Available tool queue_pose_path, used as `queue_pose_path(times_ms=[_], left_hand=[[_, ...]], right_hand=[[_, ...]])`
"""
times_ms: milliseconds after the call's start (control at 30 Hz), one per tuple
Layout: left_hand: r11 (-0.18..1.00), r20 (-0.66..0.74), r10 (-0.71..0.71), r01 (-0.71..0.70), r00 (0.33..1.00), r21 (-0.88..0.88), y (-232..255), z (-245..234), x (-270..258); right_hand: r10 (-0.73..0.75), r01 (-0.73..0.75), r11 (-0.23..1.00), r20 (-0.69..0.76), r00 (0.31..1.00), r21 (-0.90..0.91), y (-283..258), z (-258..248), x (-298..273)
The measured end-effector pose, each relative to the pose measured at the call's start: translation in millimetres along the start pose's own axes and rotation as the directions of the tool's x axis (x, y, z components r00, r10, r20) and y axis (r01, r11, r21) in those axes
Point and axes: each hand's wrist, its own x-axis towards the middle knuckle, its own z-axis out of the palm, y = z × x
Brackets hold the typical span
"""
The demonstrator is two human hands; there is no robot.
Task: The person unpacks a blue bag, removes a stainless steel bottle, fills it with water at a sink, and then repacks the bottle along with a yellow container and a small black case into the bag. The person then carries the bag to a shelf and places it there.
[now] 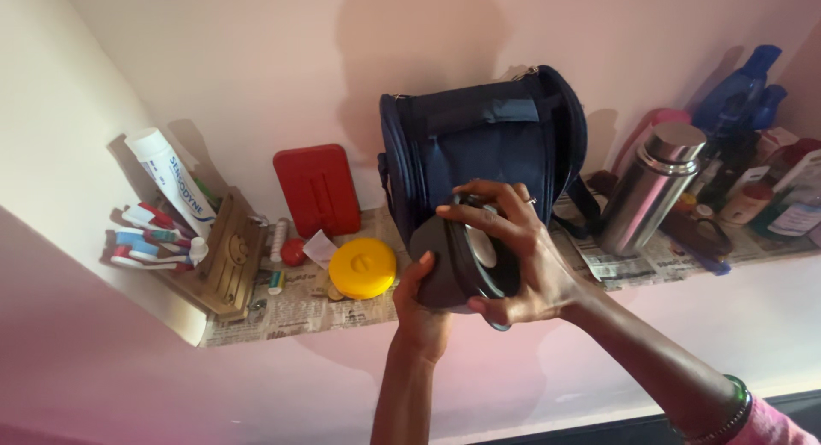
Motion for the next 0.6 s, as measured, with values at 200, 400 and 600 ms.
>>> queue_pose_path(times_ms=[200,400,600], left_hand=[[0.998,0.021,-0.025,0.026,0.999,-0.059,-6,-5,-1],[0.997,0.080,-0.013,0.019,0.997,-0.075,-14,-20,6],[0.945,0.156,0.132,-0.077,0.979,-0.316,-15,-42,1]], right_hand=[[0.025,-0.026,0.999,0.029,0.999,0.034,5,4,-3],[0.030,-0.033,0.994,0.035,0.999,0.103,12,7,-7],[0.330,-0.070,0.421,-0.081,0.940,0.904,22,-20,4]])
